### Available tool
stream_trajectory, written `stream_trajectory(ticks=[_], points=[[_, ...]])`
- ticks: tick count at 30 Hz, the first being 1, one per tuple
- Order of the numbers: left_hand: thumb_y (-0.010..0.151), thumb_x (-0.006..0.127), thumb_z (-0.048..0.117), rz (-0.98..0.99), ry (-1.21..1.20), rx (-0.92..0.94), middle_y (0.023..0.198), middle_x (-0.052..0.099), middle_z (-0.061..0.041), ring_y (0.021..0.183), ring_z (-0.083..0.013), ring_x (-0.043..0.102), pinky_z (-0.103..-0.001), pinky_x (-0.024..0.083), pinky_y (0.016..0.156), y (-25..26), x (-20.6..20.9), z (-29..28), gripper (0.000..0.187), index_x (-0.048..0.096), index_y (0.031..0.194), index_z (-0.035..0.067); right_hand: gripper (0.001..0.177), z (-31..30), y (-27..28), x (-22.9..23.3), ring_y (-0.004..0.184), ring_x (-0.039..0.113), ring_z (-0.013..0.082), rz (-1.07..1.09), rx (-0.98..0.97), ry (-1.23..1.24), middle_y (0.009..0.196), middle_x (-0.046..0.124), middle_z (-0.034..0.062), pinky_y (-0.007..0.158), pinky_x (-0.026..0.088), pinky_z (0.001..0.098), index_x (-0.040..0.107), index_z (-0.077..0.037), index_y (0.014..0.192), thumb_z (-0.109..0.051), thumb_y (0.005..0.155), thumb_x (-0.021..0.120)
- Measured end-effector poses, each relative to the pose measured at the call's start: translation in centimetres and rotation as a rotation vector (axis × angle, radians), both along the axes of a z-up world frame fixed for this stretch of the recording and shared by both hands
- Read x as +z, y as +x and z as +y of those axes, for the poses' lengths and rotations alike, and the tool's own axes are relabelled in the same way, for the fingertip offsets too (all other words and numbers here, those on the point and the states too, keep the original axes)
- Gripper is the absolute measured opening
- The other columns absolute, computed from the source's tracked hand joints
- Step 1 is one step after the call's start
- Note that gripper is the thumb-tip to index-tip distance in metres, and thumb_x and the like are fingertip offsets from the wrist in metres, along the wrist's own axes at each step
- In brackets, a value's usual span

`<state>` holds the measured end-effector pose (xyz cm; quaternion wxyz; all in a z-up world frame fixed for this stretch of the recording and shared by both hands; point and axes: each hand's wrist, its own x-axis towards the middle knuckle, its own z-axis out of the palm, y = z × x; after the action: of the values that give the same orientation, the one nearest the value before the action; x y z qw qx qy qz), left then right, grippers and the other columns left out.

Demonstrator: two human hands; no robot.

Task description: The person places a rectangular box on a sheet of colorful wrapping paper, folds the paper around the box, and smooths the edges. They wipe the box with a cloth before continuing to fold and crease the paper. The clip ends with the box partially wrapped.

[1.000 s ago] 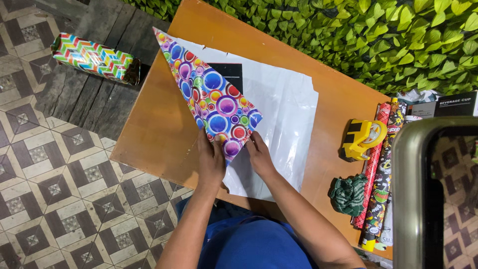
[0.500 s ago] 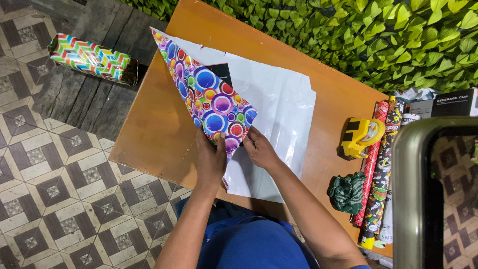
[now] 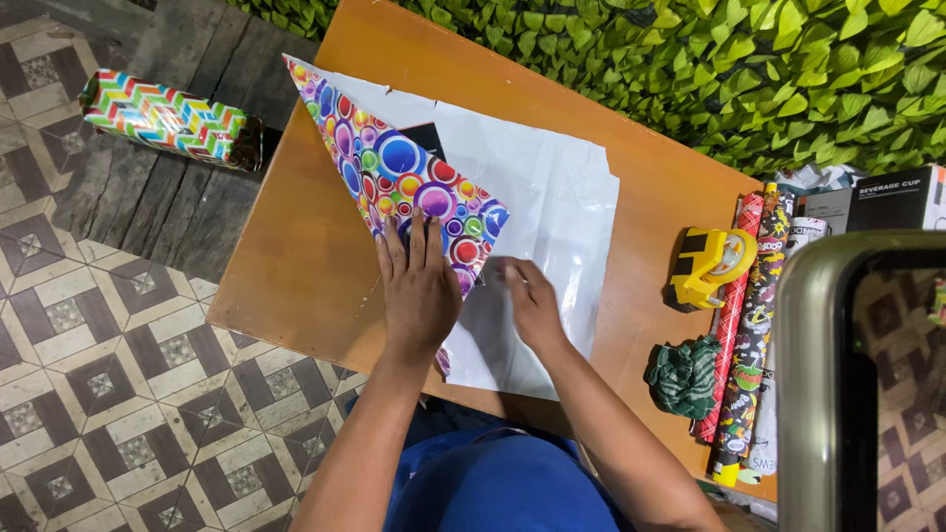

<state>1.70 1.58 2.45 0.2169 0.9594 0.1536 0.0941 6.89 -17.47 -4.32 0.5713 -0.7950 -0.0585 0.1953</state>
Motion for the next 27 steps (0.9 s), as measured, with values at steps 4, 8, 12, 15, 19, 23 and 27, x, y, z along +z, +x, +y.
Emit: stream_trajectory(ticks=[4,8,12,15,19,23,27], points=[[0.101,0.054,0.019,-0.105,-0.097,-0.005,0.162,0.034,-0.025,0.153,-0.0485,0.025,-0.059,0.019,0.126,-0.5,-0.5,0.6,0.057,0.042,0.151,-0.005,0.023,-5.8,-1.9,1.2,0.103,0.067,0.0201,-0.253,-0.202,-0.294,0.112,0.068,0.0149,0.089,0.054,0.031,0.066,0.002,0.116,-0.016,0.102,0.062],[0.101,0.058,0.02,-0.152,-0.134,-0.054,0.163,0.034,-0.025,0.153,-0.0473,0.026,-0.058,0.02,0.124,-0.9,-0.8,0.7,0.058,0.041,0.151,-0.005,0.034,-11.2,-3.4,2.5,0.097,0.064,0.0254,-0.247,-0.326,-0.596,0.116,0.061,0.0223,0.085,0.053,0.0347,0.063,0.007,0.12,-0.016,0.096,0.07],[0.101,0.058,0.023,-0.115,-0.15,-0.028,0.162,0.035,-0.026,0.153,-0.0454,0.026,-0.058,0.02,0.123,-0.5,-0.4,0.5,0.06,0.041,0.151,-0.005,0.039,-12.7,-3.7,2.1,0.088,0.068,0.0239,-0.082,-0.382,-0.506,0.103,0.072,0.0187,0.08,0.055,0.035,0.063,0.009,0.121,-0.018,0.094,0.072],[0.099,0.059,0.024,-0.078,-0.117,0.002,0.16,0.038,-0.025,0.153,-0.0419,0.028,-0.06,0.019,0.124,-0.3,0.4,0.3,0.06,0.043,0.15,-0.004,0.041,-12.3,-3.5,1.5,0.087,0.071,0.0175,-0.068,-0.332,-0.432,0.1,0.074,0.0162,0.076,0.056,0.0312,0.062,0.01,0.121,-0.018,0.093,0.073],[0.097,0.06,0.025,-0.031,-0.108,0.031,0.159,0.041,-0.023,0.153,-0.0399,0.03,-0.062,0.018,0.122,-0.2,1.2,0.2,0.06,0.045,0.148,-0.002,0.033,-11.1,-3.3,1.3,0.076,0.066,0.0154,0.124,-0.364,-0.299,0.094,0.074,0.0154,0.066,0.054,0.0313,0.064,0.01,0.114,-0.014,0.091,0.071],[0.096,0.061,0.027,-0.041,-0.112,0.024,0.158,0.042,-0.021,0.152,-0.0399,0.031,-0.063,0.018,0.121,-0.3,1.3,0.5,0.061,0.046,0.147,-0.001,0.028,-10.5,-3.3,2.3,0.069,0.065,0.0147,0.105,-0.356,-0.389,0.085,0.074,0.0135,0.062,0.052,0.0306,0.066,0.009,0.107,-0.014,0.092,0.071],[0.095,0.062,0.026,-0.045,-0.115,0.033,0.158,0.042,-0.023,0.151,-0.0406,0.031,-0.062,0.021,0.121,-0.2,0.9,0.4,0.062,0.046,0.147,-0.001,0.023,-10.5,-3.4,3.5,0.065,0.061,0.0121,0.0,-0.326,-0.436,0.08,0.073,0.0104,0.059,0.049,0.0282,0.068,0.007,0.105,-0.013,0.093,0.071]])
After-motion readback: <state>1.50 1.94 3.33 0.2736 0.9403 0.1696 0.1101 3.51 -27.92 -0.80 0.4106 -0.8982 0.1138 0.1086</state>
